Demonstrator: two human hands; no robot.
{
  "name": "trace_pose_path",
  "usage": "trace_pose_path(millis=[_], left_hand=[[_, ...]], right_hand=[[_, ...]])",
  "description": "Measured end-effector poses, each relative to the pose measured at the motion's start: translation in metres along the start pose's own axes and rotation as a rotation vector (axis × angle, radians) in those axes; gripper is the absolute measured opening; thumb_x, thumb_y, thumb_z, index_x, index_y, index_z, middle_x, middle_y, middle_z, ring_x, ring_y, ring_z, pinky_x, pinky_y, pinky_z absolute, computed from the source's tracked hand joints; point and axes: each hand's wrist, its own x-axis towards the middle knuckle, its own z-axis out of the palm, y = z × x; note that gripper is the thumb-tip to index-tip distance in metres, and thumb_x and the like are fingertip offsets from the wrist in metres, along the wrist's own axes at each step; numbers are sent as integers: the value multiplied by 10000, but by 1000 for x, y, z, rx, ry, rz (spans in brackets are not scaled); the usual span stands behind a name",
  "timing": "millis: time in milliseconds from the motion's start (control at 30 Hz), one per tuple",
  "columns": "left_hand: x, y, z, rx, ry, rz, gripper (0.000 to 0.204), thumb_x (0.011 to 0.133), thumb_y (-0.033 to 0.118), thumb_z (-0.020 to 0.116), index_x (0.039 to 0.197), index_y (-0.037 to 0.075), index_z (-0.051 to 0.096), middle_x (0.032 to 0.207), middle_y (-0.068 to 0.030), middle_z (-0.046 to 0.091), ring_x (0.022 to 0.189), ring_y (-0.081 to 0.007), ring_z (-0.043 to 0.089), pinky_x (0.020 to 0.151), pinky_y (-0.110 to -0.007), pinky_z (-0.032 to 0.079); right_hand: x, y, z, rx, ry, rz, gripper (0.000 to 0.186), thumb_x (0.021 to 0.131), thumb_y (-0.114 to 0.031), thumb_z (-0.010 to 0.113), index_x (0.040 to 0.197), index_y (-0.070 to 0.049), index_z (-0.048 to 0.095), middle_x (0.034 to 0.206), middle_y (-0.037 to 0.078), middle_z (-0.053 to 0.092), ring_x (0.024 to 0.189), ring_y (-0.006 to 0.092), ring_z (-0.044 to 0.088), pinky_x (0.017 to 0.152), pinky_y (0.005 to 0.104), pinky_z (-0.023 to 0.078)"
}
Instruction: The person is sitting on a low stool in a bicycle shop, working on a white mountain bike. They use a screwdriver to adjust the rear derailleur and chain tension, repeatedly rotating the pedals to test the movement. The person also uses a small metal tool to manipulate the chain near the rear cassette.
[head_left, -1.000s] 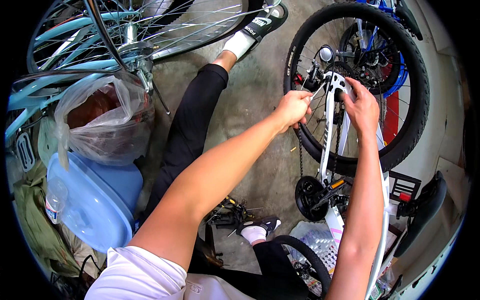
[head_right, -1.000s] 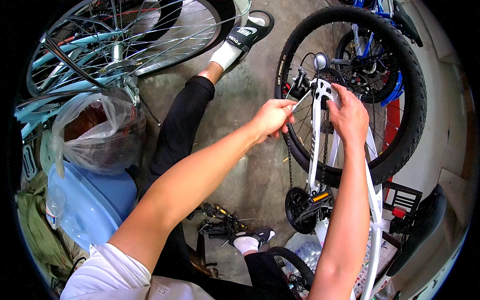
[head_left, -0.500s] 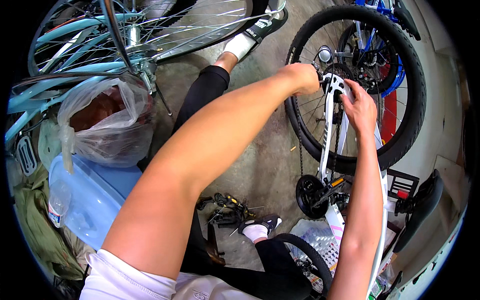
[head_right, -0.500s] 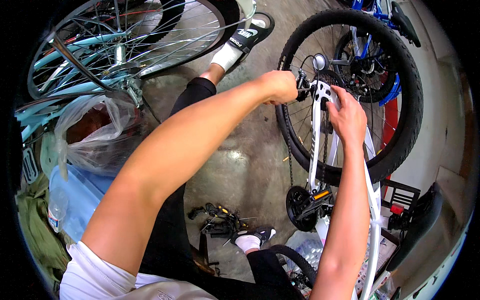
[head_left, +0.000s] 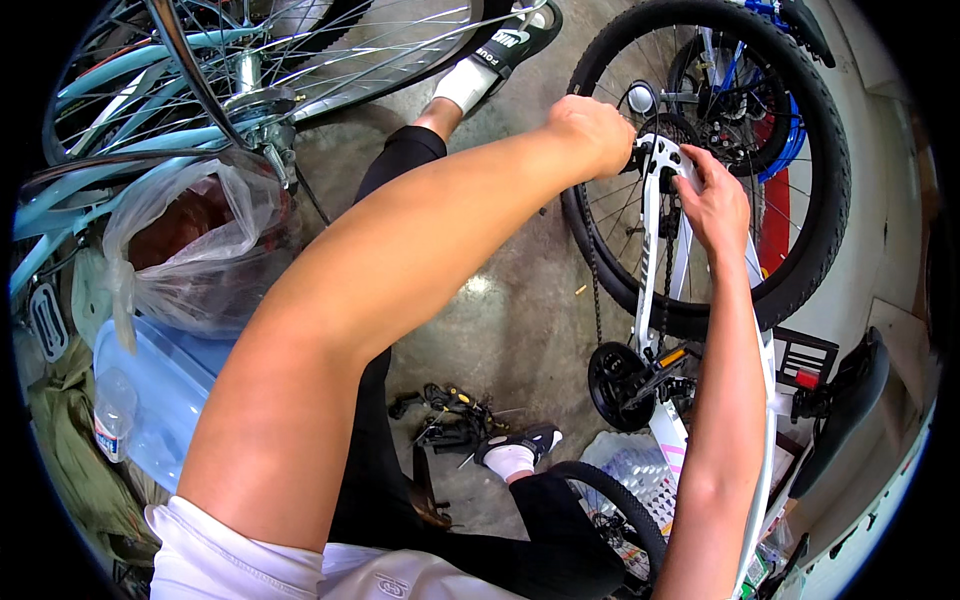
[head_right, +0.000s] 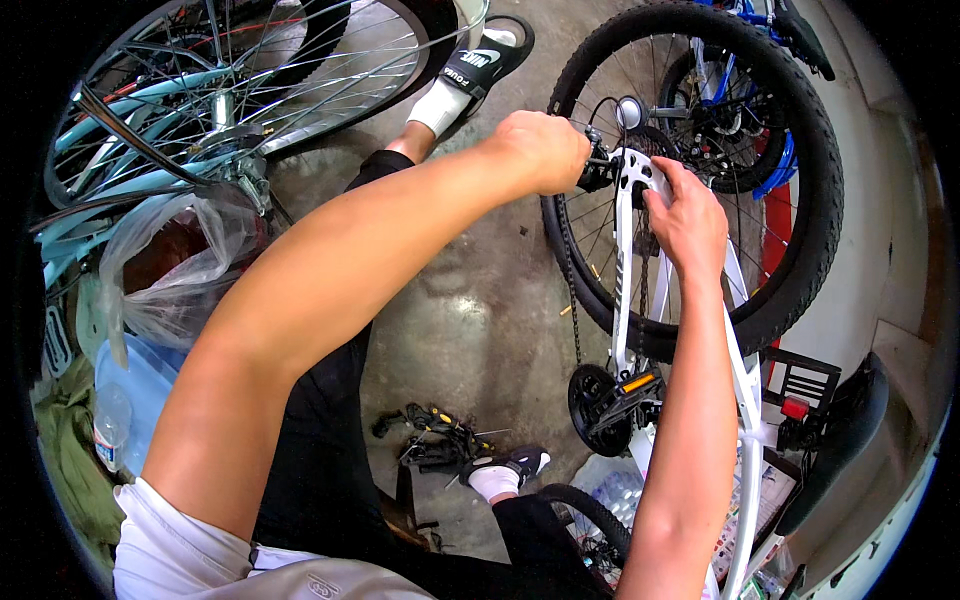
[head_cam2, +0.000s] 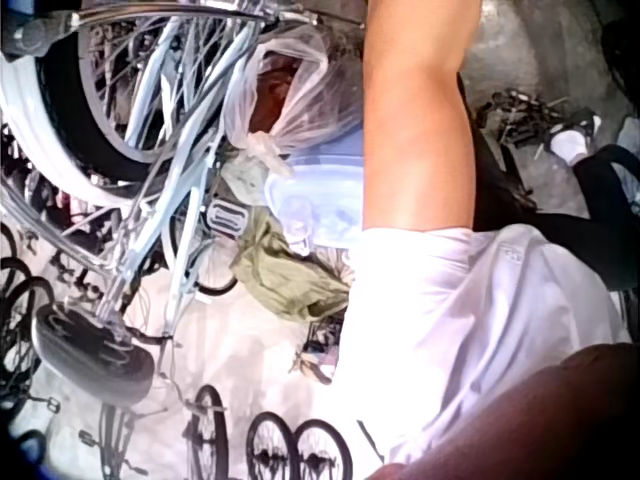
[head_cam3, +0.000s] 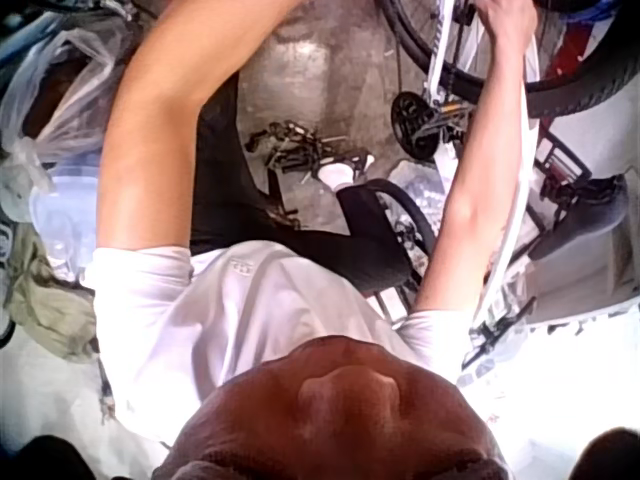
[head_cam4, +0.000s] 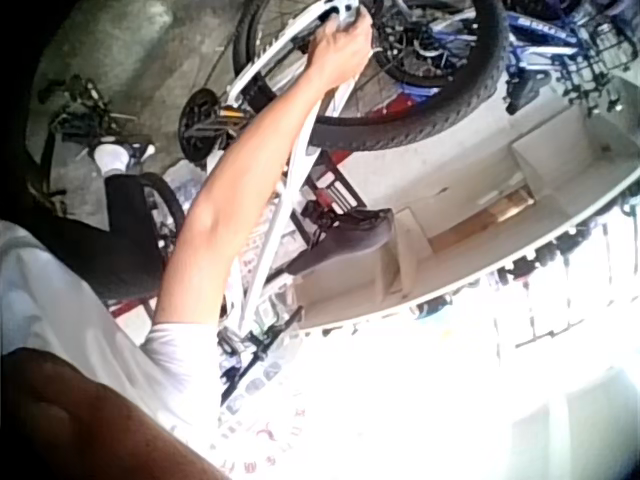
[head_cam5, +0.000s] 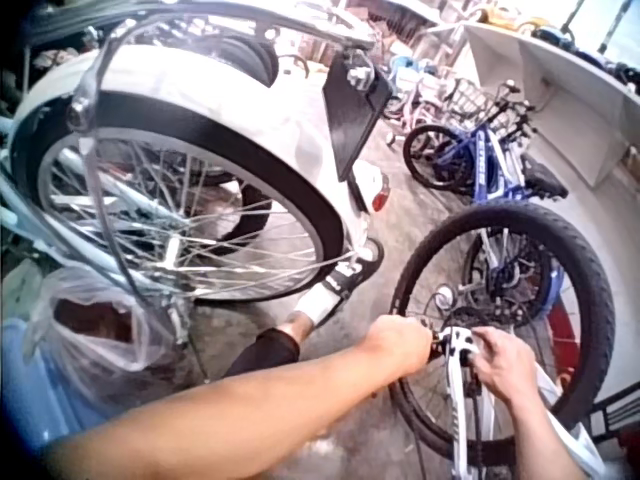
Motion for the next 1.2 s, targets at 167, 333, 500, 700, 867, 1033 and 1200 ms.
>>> trace_pose_path(millis=[167, 333, 500, 700, 867, 1033, 1200], left_hand=[[-2, -7, 23, 21, 166, 103, 270, 939, 160, 593, 1136, 130, 775, 1146, -145, 764, 1063, -306, 751, 845, -466, 615], [-25, -19, 97, 60, 55, 99, 235, 924, 150, 609, 1097, 130, 767, 1070, -194, 764, 995, -363, 761, 817, -487, 616], [-52, -23, 192, -67, -267, -80, 315, 926, 165, 616, 1214, 107, 728, 1119, -188, 759, 1039, -365, 750, 839, -497, 608], [-44, -23, 259, -120, 72, -71, 343, 933, 266, 669, 1230, 101, 721, 1040, -144, 762, 897, -336, 727, 903, -490, 565], [39, 33, 195, -2025, -27, -416, 252, 1031, 369, 673, 1055, 120, 702, 853, 41, 671, 674, -51, 586, 528, -257, 412], [82, 72, 168, -2618, -148, -465, 273, 1035, 384, 668, 915, 139, 650, 781, 61, 646, 614, -55, 574, 506, -213, 391], [95, 68, 170, -2674, -53, -575, 169, 1045, 266, 650, 929, 143, 658, 781, 66, 642, 608, -62, 572, 508, -222, 406]], right_hand=[[-1, 4, 1, 7, -11, 20, 406, 894, -238, 718, 1296, -206, 671, 1174, 99, 743, 1080, 329, 702, 915, 426, 551], [-3, -1, -3, -2, -11, 19, 411, 889, -239, 717, 1294, -189, 670, 1156, 99, 740, 1037, 328, 709, 898, 432, 555], [-1, 6, 1, 5, 11, -7, 404, 888, -232, 718, 1285, -175, 670, 1136, 106, 738, 1038, 335, 703, 890, 441, 552], [-2, 8, 4, 32, 55, -23, 391, 873, -200, 724, 1261, -175, 681, 1092, 128, 739, 1031, 353, 703, 894, 462, 552], [-3, 8, 3, 7, 36, -21, 407, 874, -216, 729, 1275, -170, 676, 1133, 104, 737, 1037, 332, 705, 900, 441, 549], [-3, 4, -1, 13, 24, 5, 414, 868, -203, 737, 1276, -164, 677, 1129, 106, 736, 1046, 328, 702, 908, 437, 548], [-2, 1, -2, 26, 39, -2, 372, 868, -186, 730, 1236, -157, 687, 1114, 118, 742, 1064, 338, 701, 904, 462, 551]])
